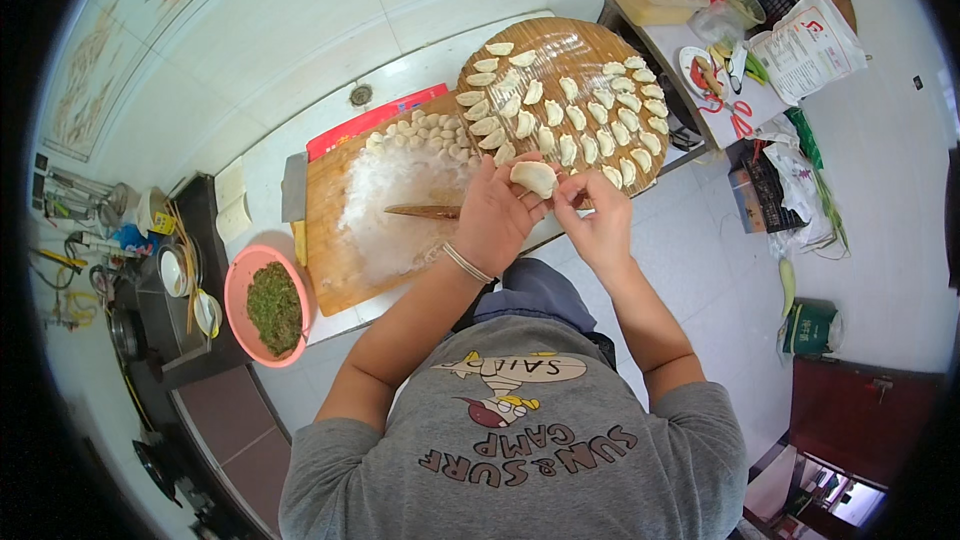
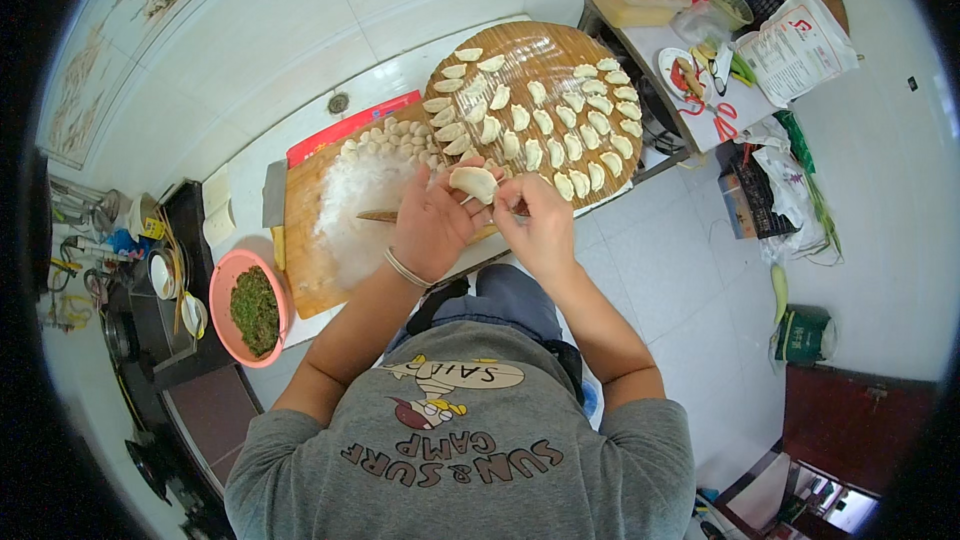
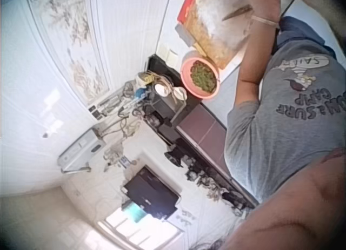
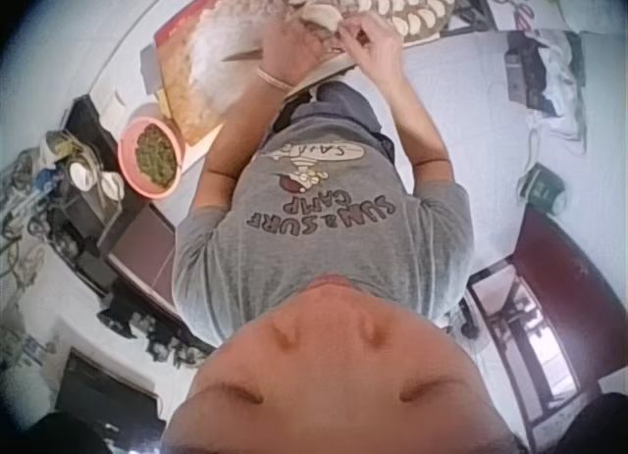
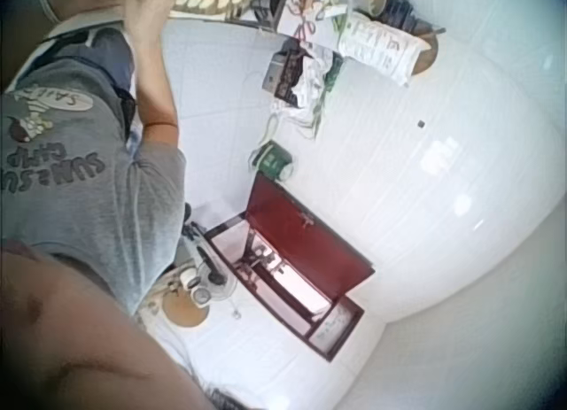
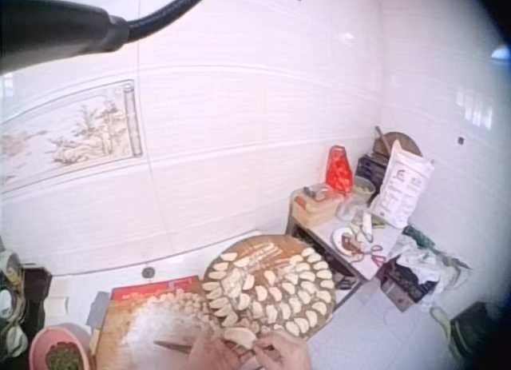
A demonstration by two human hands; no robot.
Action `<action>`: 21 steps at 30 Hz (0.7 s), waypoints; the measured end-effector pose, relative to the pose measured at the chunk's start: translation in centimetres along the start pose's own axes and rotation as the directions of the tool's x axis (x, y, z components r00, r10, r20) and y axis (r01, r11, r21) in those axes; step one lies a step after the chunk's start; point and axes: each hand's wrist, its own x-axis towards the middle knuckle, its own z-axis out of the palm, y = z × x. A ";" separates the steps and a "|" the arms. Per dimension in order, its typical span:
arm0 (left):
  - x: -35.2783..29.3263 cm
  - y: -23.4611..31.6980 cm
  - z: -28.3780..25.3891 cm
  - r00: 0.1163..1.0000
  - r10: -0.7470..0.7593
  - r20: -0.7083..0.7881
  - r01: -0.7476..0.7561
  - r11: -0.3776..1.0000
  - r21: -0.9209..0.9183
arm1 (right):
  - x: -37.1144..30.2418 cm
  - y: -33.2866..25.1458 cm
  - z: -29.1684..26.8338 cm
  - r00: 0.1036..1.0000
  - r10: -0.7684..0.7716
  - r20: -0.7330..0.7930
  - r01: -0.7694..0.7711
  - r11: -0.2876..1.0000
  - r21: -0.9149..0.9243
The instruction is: The person fills round dough wrappers with a green vegetable mixture using a spoon and folds them into dumplings by hand. They place the finished dumplings onto a wooden board next to a growing pile of completed units.
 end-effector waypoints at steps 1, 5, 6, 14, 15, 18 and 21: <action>0.1 -0.4 0.1 1.000 0.015 -0.018 -0.015 1.000 0.013 | -0.2 0.0 0.3 0.996 0.083 -0.026 -0.083 0.996 -0.010; 0.3 -1.2 -0.1 0.993 0.119 -0.017 -0.117 0.989 0.093 | -0.3 0.0 0.3 0.995 0.097 -0.028 -0.099 0.992 -0.083; 0.3 -1.0 -0.1 0.994 0.105 -0.017 -0.103 0.992 0.073 | -0.2 -0.1 0.1 0.998 0.062 -0.018 -0.063 0.995 -0.080; -0.4 0.6 -0.4 0.997 0.000 0.078 -0.006 0.998 0.069 | 1.7 -0.1 -2.8 0.940 -0.258 0.224 0.276 0.960 -0.050; -0.5 0.6 -0.1 0.998 -0.002 0.064 -0.003 0.998 0.064 | 1.7 0.0 -2.7 0.943 -0.247 0.225 0.263 0.964 -0.043; -0.6 0.2 0.5 1.000 0.011 0.025 -0.013 0.996 0.090 | 1.5 0.2 -2.4 0.953 -0.206 0.221 0.216 0.976 -0.020; -0.4 -0.8 -0.1 0.998 0.061 0.011 -0.062 0.975 0.214 | 1.2 0.1 -1.9 0.976 -0.104 0.191 0.114 0.993 -0.039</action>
